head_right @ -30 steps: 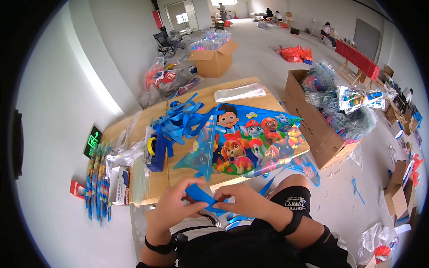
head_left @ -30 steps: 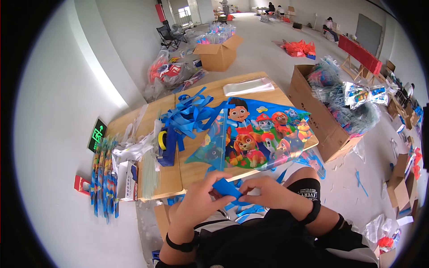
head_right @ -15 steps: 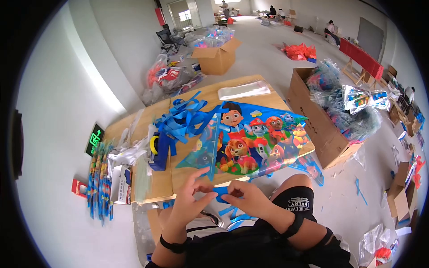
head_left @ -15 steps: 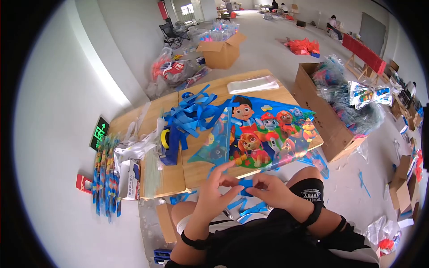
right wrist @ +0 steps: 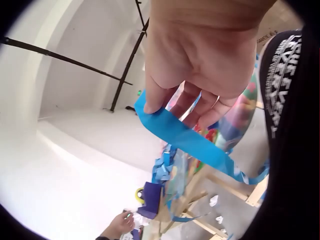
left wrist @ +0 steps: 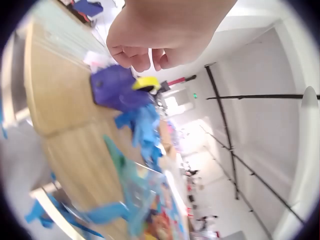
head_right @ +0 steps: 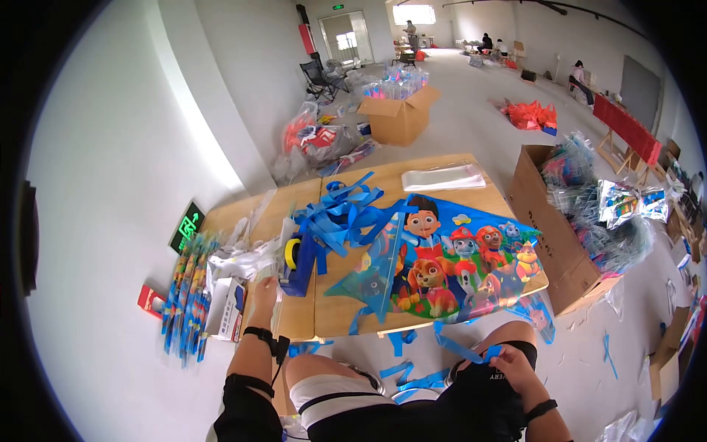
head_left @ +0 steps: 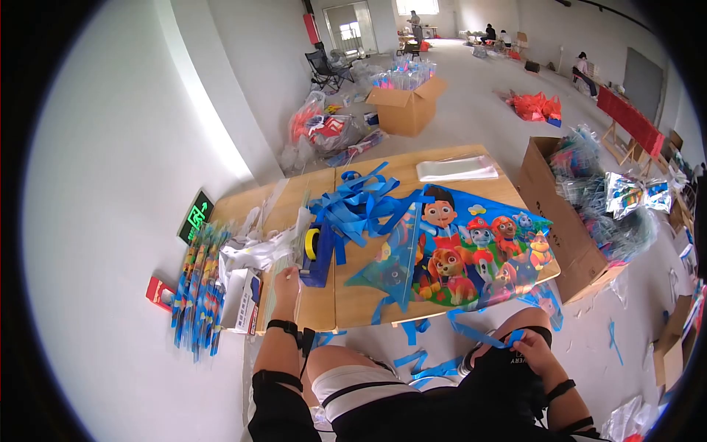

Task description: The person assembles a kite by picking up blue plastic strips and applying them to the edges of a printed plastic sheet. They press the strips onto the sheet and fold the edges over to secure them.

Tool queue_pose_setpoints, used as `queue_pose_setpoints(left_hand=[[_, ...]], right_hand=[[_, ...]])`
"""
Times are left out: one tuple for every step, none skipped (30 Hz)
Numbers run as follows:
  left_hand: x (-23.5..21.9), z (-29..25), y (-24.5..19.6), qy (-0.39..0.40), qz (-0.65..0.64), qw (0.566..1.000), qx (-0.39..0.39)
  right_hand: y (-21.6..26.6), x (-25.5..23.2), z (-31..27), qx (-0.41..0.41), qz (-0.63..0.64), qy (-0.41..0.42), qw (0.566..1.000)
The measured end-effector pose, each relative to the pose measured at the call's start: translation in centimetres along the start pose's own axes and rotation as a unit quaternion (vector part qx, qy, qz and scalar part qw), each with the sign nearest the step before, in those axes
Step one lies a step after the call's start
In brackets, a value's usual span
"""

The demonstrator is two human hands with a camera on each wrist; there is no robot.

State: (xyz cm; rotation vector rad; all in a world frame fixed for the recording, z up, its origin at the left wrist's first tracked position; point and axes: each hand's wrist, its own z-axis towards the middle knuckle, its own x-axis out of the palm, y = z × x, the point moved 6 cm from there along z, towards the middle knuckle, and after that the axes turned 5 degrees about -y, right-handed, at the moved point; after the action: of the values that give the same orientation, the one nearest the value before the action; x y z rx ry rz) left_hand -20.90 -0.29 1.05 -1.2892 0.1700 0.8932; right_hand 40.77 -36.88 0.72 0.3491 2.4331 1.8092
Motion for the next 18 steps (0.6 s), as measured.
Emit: queue_pose_setpoints(left_hand=[[0.5, 0.9, 0.5, 0.0, -0.002, 1.0, 0.003], [1.6, 1.6, 1.2, 0.035, 0.02, 0.999, -0.01], [2.7, 2.3, 2.1, 0.069, 0.043, 0.996, -0.023], [3.6, 2.9, 3.1, 0.07, 0.04, 0.997, -0.019], [4.9, 3.6, 4.4, 0.089, 0.027, 0.995, -0.045], [5.9, 4.2, 4.8, 0.107, 0.013, 0.992, -0.07], [5.5, 4.1, 3.0, 0.106, 0.009, 0.992, -0.066], [5.0, 3.4, 1.8, 0.116, 0.008, 0.989, -0.092], [5.1, 3.4, 1.6, 0.125, 0.007, 0.985, -0.119], [5.2, 3.7, 1.0, 0.124, 0.004, 0.985, -0.117], [5.1, 3.8, 0.9, 0.122, -0.014, 0.982, -0.147], [5.1, 3.8, 0.8, 0.12, -0.031, 0.976, -0.178], [5.2, 3.9, 0.4, 0.12, -0.033, 0.976, -0.178], [4.8, 4.1, 0.3, 0.08, -0.107, 0.97, -0.203], [4.2, 4.1, -0.2, 0.038, -0.179, 0.957, -0.226], [3.6, 4.0, -1.4, 0.037, -0.177, 0.956, -0.229], [2.8, 3.8, -3.3, 0.042, -0.122, 0.972, -0.195], [2.1, 3.3, -4.1, 0.047, -0.065, 0.983, -0.163]], right_hand=[[-0.4, 0.0, 0.0, -0.003, 0.001, -0.002, 1.0], [-0.9, 0.1, 0.1, -0.007, 0.019, -0.005, 1.0], [-1.0, 0.1, 0.3, -0.012, 0.037, -0.007, 0.999], [-0.8, 0.4, 0.4, -0.011, 0.034, -0.012, 0.999], [-0.7, 0.5, 0.5, -0.015, 0.035, -0.015, 0.999], [-1.0, 0.6, 0.6, 0.001, 0.01, -0.01, 1.0], [-1.3, 0.7, 0.7, 0.017, -0.016, -0.005, 1.0], [-1.3, 0.7, 0.7, 0.017, -0.007, -0.002, 1.0], [-1.3, 0.5, 0.8, 0.012, -0.008, -0.003, 1.0], [-1.5, 0.2, 1.0, 0.016, -0.01, -0.013, 1.0], [-1.7, -0.2, 1.1, 0.021, -0.013, -0.024, 0.999], [-1.5, -0.3, 1.1, 0.01, -0.008, -0.031, 0.999], [-1.8, -0.6, 1.2, 0.01, -0.009, -0.031, 0.999], [-2.3, -1.2, 1.4, 0.009, -0.009, -0.043, 0.999], [-2.6, -1.5, 1.7, 0.009, -0.008, -0.053, 0.999], [-2.5, -1.4, 1.8, 0.011, -0.009, -0.051, 0.999], [-2.3, -1.3, 1.8, 0.007, -0.011, -0.053, 0.999], [-2.2, -1.3, 1.8, 0.005, -0.013, -0.054, 0.998]])
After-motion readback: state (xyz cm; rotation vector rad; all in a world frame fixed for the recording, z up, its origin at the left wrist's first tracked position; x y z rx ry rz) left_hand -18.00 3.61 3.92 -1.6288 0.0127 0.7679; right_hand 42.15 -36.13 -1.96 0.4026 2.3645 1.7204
